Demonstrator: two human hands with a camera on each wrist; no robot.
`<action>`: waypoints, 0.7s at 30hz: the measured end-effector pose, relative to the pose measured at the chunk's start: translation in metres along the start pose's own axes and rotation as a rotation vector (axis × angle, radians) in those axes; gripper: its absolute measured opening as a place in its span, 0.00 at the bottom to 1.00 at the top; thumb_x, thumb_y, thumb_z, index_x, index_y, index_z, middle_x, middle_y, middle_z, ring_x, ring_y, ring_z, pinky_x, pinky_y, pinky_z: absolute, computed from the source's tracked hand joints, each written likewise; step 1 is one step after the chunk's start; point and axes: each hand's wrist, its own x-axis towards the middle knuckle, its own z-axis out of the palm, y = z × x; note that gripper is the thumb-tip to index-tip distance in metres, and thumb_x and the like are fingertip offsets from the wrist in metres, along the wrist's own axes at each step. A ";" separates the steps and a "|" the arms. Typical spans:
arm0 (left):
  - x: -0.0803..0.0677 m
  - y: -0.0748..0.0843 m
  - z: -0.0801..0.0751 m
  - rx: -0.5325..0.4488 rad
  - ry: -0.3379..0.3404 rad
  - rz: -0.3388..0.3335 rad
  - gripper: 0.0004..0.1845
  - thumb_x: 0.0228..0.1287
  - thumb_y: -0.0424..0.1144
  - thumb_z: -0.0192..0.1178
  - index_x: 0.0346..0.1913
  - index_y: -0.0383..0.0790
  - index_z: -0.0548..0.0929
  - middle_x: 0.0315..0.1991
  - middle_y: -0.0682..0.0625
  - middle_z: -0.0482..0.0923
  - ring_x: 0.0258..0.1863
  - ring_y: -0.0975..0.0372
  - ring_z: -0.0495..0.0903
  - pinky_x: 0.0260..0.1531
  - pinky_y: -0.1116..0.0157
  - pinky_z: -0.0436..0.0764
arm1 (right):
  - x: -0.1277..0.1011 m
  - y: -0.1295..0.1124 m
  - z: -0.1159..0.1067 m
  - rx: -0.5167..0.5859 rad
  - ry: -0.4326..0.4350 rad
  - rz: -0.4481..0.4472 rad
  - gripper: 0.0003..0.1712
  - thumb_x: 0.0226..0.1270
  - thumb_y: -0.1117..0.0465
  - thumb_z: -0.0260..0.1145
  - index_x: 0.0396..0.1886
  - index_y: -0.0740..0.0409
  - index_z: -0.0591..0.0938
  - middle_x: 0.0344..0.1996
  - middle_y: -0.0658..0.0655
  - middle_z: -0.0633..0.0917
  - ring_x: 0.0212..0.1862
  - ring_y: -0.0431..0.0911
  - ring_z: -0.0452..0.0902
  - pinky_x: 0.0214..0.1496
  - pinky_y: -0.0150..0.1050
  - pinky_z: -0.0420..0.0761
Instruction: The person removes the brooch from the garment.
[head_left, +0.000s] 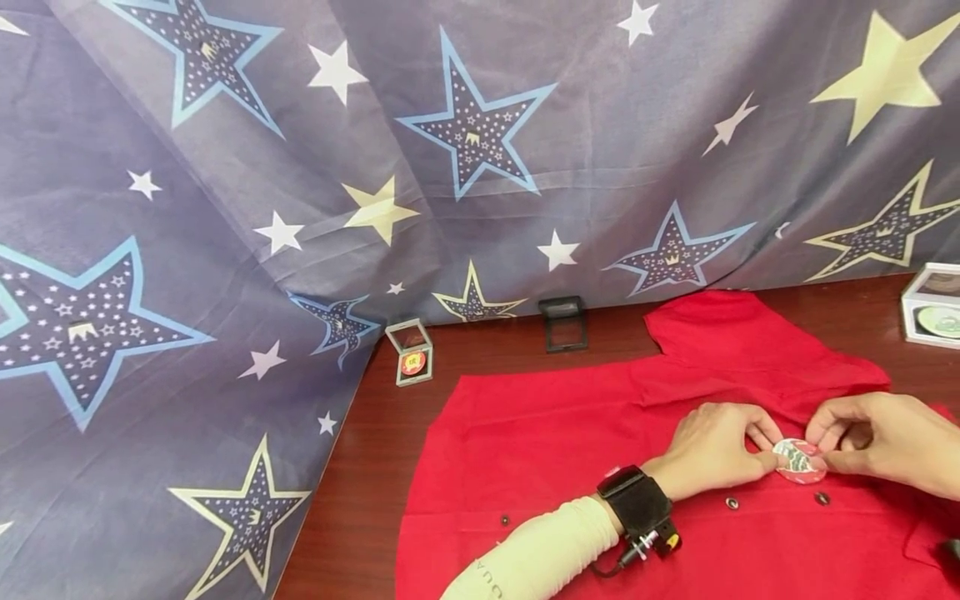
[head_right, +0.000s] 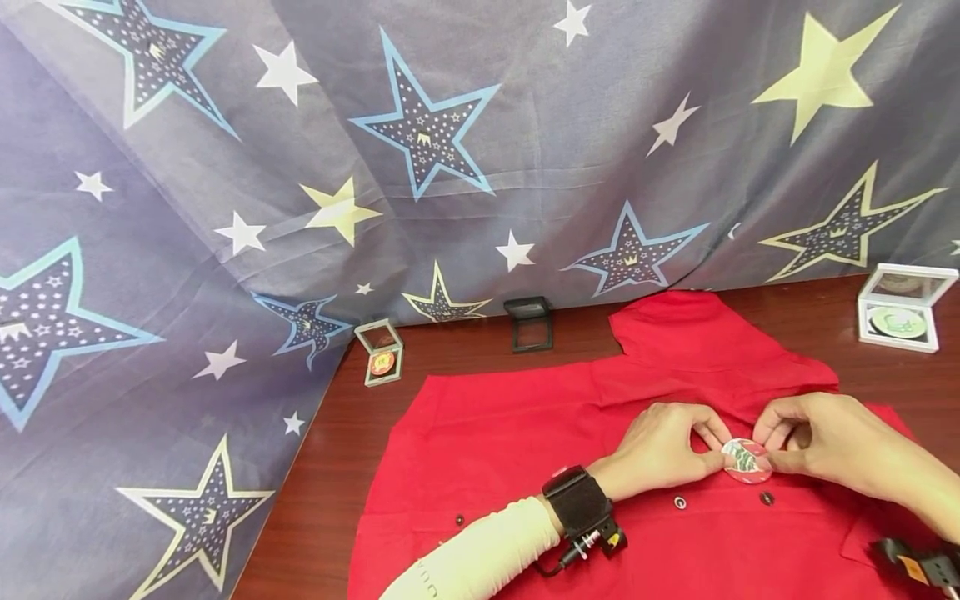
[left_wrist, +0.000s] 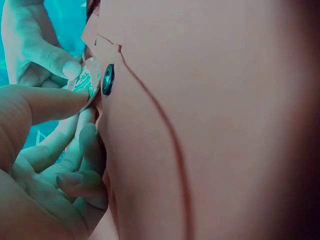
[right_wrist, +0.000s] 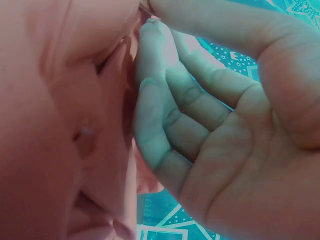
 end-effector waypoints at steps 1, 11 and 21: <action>0.000 0.000 0.000 -0.003 0.005 0.002 0.08 0.56 0.46 0.73 0.38 0.63 0.86 0.26 0.78 0.78 0.24 0.89 0.66 0.24 0.83 0.65 | -0.001 0.000 0.000 0.000 0.010 0.001 0.24 0.39 0.71 0.82 0.27 0.39 0.81 0.22 0.28 0.78 0.24 0.26 0.72 0.26 0.22 0.69; -0.005 0.001 0.001 -0.044 0.043 0.033 0.07 0.57 0.45 0.73 0.37 0.63 0.87 0.27 0.77 0.79 0.25 0.89 0.67 0.25 0.83 0.65 | -0.007 0.000 0.003 0.040 0.024 -0.018 0.24 0.41 0.68 0.85 0.28 0.38 0.81 0.21 0.30 0.78 0.22 0.27 0.73 0.24 0.23 0.68; -0.009 0.003 -0.006 0.045 0.059 0.082 0.08 0.57 0.48 0.75 0.37 0.66 0.87 0.29 0.78 0.76 0.25 0.87 0.66 0.23 0.82 0.66 | -0.006 -0.004 0.003 0.053 0.076 -0.088 0.30 0.36 0.74 0.84 0.27 0.36 0.80 0.20 0.31 0.76 0.22 0.27 0.70 0.21 0.22 0.67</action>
